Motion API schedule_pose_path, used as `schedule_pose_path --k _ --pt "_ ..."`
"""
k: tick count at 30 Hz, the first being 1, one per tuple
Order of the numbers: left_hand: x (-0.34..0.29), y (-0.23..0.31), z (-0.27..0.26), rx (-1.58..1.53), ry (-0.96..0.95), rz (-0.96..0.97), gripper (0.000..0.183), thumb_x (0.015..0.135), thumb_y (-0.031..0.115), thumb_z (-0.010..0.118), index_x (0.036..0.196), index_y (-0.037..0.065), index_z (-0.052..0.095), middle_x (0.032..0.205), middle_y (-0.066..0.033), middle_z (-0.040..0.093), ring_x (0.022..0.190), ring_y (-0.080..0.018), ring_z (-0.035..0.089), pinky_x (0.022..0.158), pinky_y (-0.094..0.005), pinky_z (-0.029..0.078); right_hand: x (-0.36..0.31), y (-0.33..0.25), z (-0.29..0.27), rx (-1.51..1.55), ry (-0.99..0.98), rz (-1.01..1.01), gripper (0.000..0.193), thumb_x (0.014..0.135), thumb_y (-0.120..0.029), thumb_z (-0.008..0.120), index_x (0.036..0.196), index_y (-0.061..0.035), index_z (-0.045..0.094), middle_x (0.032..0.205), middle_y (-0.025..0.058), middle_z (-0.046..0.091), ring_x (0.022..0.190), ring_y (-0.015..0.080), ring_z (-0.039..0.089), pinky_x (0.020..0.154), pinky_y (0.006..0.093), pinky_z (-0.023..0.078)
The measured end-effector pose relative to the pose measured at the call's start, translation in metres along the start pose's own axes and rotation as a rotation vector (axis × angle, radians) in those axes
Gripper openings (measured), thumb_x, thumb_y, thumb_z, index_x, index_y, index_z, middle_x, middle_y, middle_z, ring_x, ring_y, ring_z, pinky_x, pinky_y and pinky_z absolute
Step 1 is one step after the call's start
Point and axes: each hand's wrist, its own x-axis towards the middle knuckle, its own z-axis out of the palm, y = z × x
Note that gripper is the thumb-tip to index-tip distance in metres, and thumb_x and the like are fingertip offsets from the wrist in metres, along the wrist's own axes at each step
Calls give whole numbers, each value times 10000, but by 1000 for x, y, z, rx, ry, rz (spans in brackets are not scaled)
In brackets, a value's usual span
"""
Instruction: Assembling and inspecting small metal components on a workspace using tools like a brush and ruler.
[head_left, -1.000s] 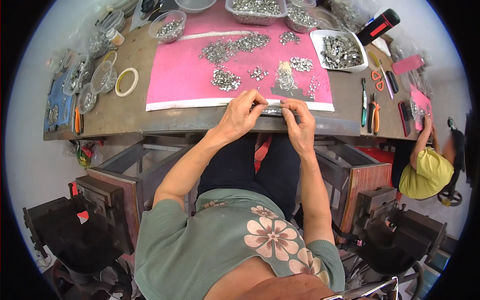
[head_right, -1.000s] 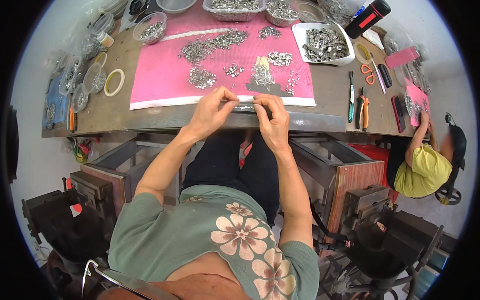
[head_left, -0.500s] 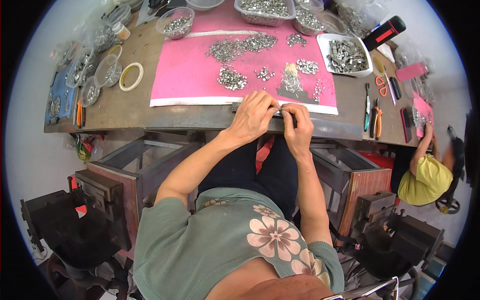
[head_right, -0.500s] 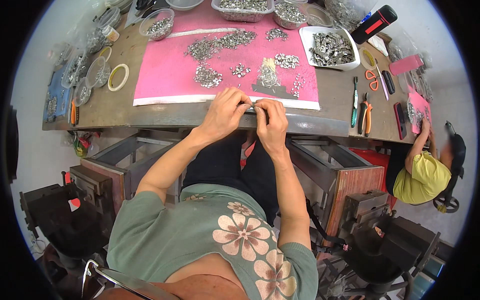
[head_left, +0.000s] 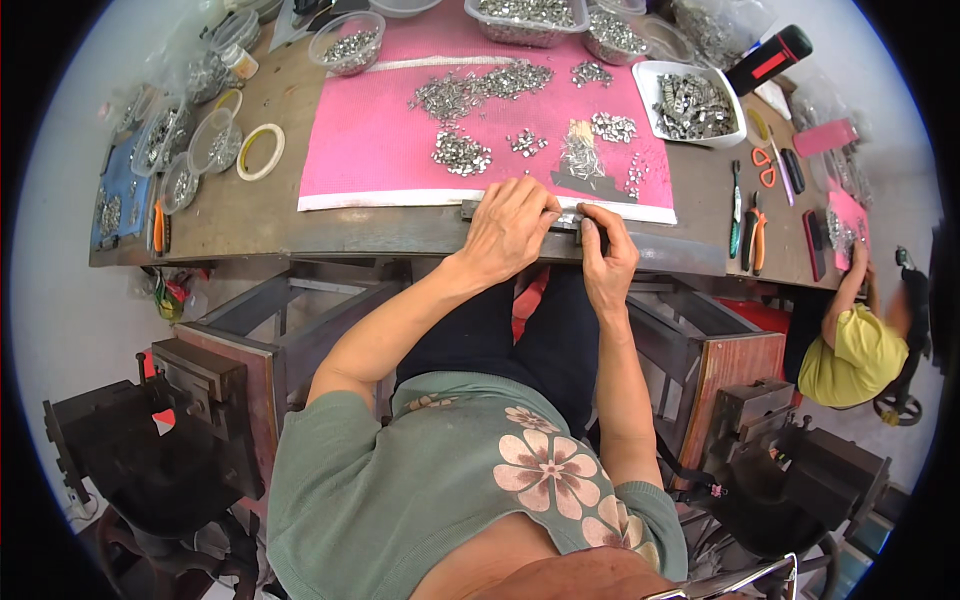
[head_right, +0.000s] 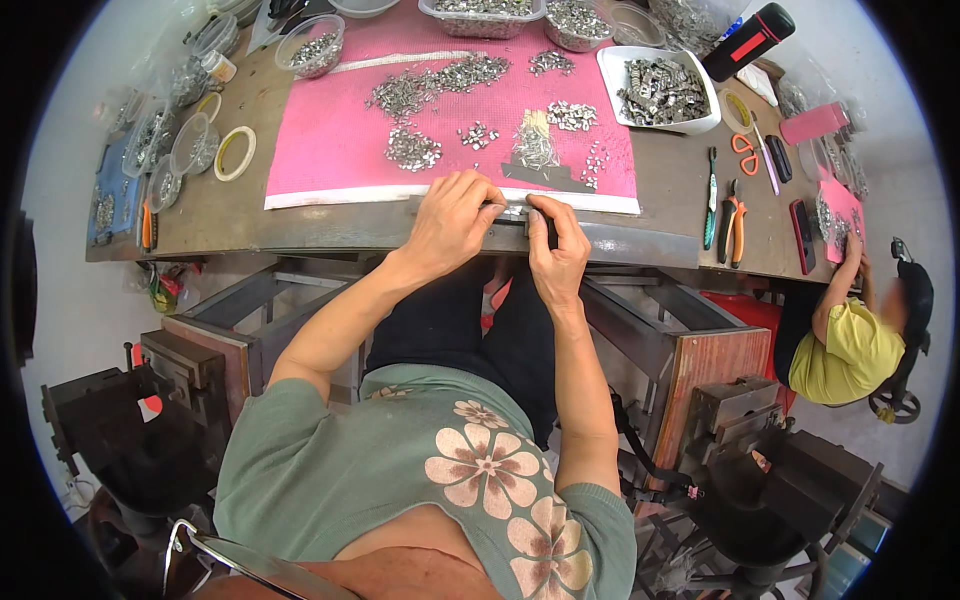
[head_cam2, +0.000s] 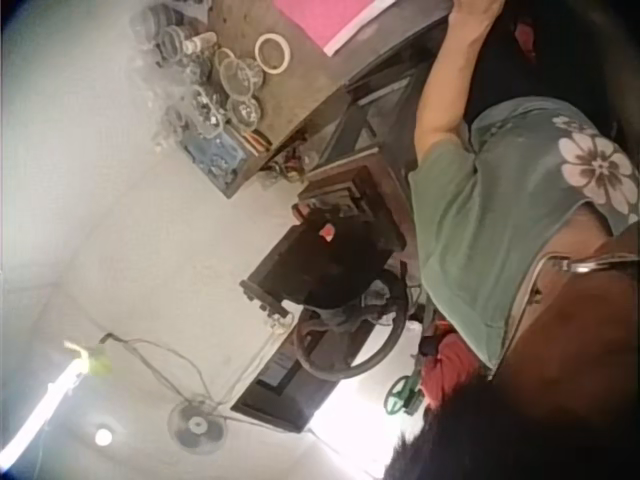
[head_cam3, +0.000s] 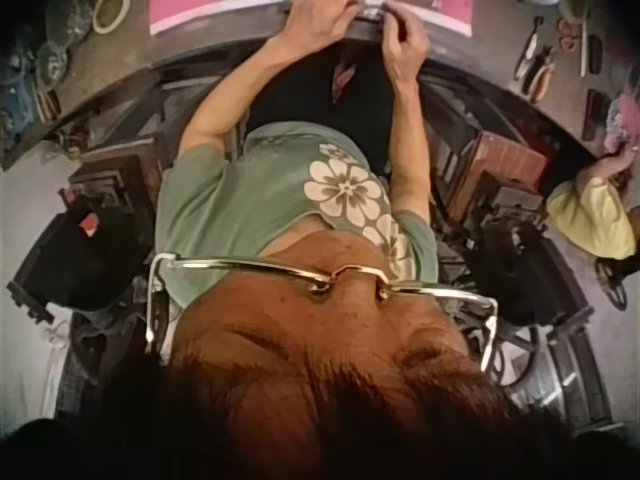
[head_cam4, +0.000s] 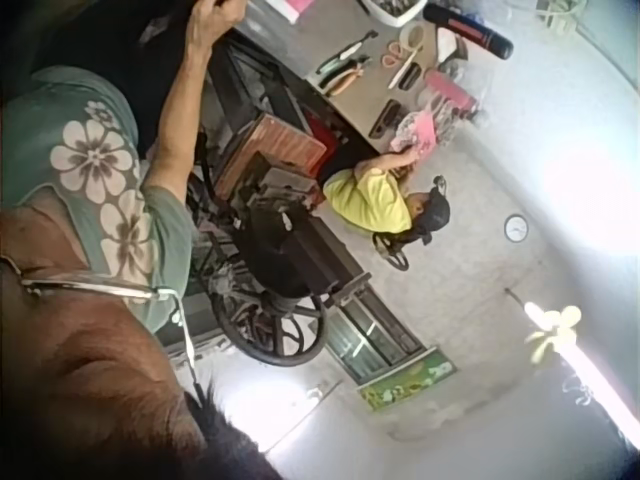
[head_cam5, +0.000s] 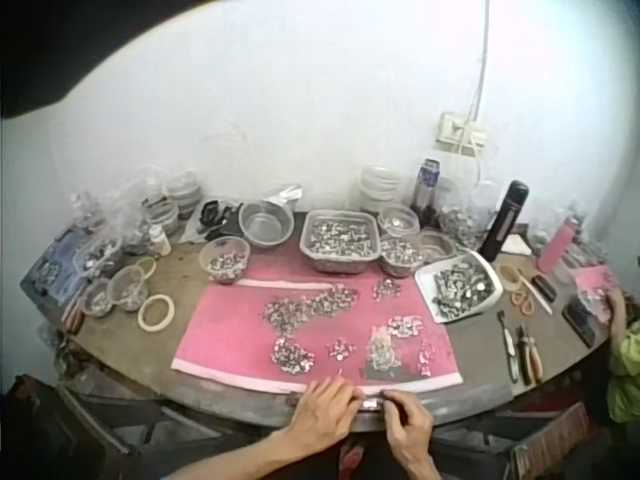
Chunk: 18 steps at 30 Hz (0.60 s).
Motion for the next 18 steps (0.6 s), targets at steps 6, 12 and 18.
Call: schedule_pose_path --k 6,12,18 --pt "3 3 2 39 5 84 101 855 64 676 922 39 604 897 -99 569 865 -302 569 804 -413 426 2 0 -4 -16 8 -29 182 929 14 643 1103 -2 692 1033 116 705 883 198 675 787 307 528" --pt "11 -1 -6 44 58 117 107 826 55 691 888 31 608 873 -112 565 832 -312 573 773 -419 456 49 3 -6 -268 -9 -125 154 887 34 635 1021 -6 697 922 140 632 881 320 631 787 399 503" --pt "0 -26 -2 -257 -41 7 116 864 98 681 959 39 651 922 -133 595 882 -340 623 757 -426 523 73 33 -14 -344 -206 -140 111 921 -36 634 999 12 696 928 157 621 893 329 611 802 392 484"
